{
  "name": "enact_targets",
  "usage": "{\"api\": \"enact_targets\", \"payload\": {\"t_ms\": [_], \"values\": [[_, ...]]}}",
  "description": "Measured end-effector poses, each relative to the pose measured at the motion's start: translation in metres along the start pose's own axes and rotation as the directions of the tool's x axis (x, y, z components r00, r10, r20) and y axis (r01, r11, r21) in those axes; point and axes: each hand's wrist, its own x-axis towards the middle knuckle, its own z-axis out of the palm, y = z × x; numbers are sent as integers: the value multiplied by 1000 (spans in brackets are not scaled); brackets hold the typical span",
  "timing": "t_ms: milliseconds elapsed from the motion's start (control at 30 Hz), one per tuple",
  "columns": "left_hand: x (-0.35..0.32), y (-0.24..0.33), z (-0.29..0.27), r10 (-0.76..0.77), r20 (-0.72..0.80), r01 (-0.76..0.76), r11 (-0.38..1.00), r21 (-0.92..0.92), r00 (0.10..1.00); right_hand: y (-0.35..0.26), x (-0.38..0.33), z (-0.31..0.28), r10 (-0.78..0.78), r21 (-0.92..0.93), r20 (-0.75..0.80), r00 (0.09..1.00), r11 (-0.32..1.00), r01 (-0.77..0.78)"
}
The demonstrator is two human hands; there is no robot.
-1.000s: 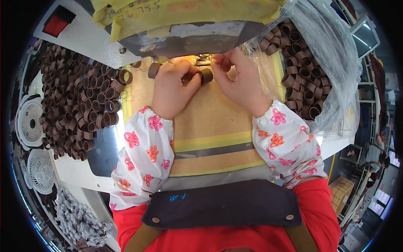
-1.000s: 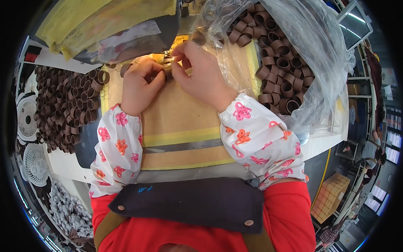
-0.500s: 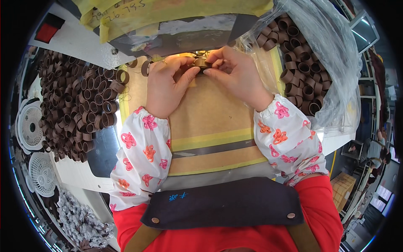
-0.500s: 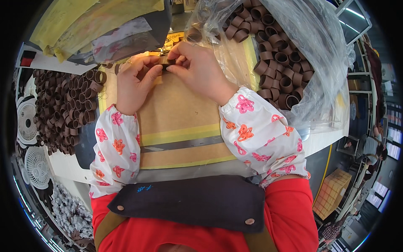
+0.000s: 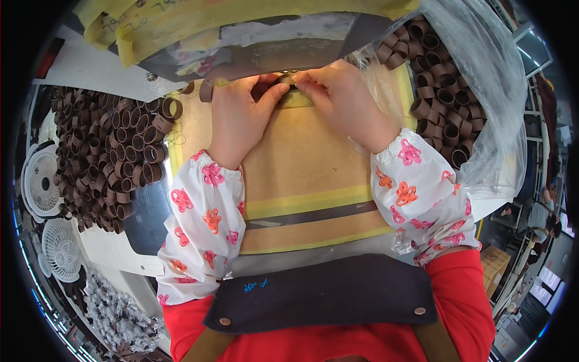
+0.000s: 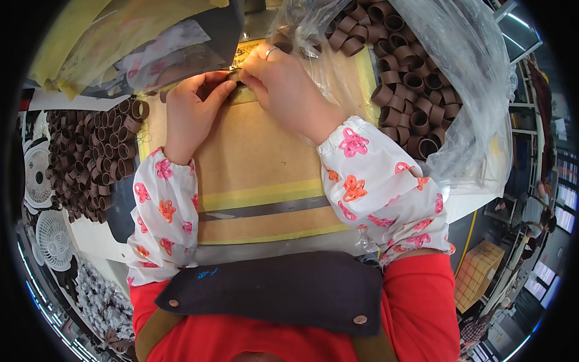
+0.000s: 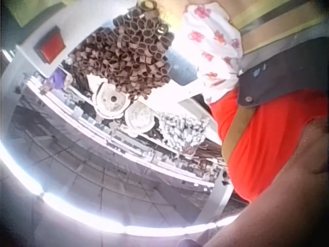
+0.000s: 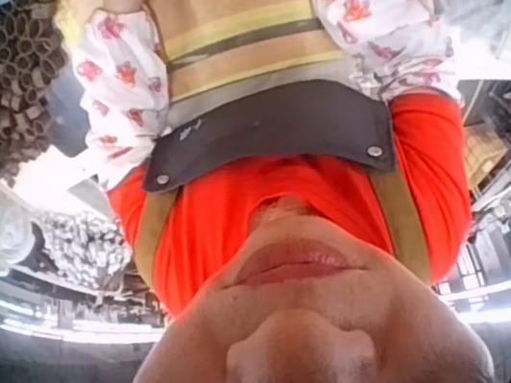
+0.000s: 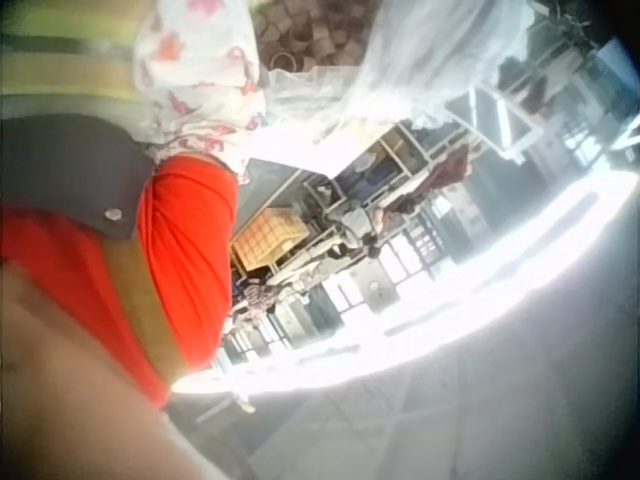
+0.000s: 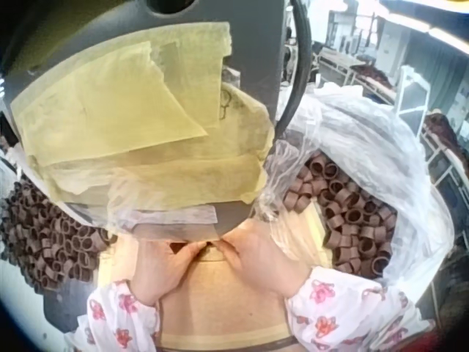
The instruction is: The recorder is assembling small leather loops using a specialized industrial machine, picking up strips and joining the ends under a press.
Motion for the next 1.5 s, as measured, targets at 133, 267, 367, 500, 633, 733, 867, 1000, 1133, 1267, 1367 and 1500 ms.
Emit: {"api": "enact_targets", "payload": {"t_ms": [133,267,367,500,633,733,867,1000,1133,1267,1367,1500], "values": [[2,-2,1,-48,10,48,999,8,999,0,3,0,37,-31,23,999,999,-36],[4,-1,1,-43,-1,43,999,17,999,0,4,3,44,-17,-15,999,999,-44],[4,-4,2,-56,28,54,997,63,998,0,5,3,41,-28,-19,999,999,-41],[4,0,-3,-116,63,111,991,72,991,-1,5,3,43,-43,-28,999,998,-44],[5,-3,3,-29,2,29,999,22,1000,0,4,4,42,-81,-52,998,996,-47],[6,-4,5,7,-23,-6,999,50,1000,-2,6,2,67,-85,-47,997,994,-70],[6,-6,6,18,-20,-18,1000,24,1000,-1,5,0,66,-134,-16,998,989,-68],[5,-3,6,-30,-17,30,1000,-2,999,-3,7,2,125,-183,13,992,976,-120],[5,-6,1,-3,-25,4,1000,16,1000,-4,8,5,139,-209,7,990,969,-135],[5,-11,5,27,-48,-25,999,42,998,-3,9,2,148,-208,31,989,968,-138],[4,-11,5,-9,-34,8,1000,-22,999,-4,8,4,159,-235,30,987,961,-147],[6,-11,9,44,-36,-45,999,-15,998,-4,5,2,137,-230,-3,991,964,-134]]}}
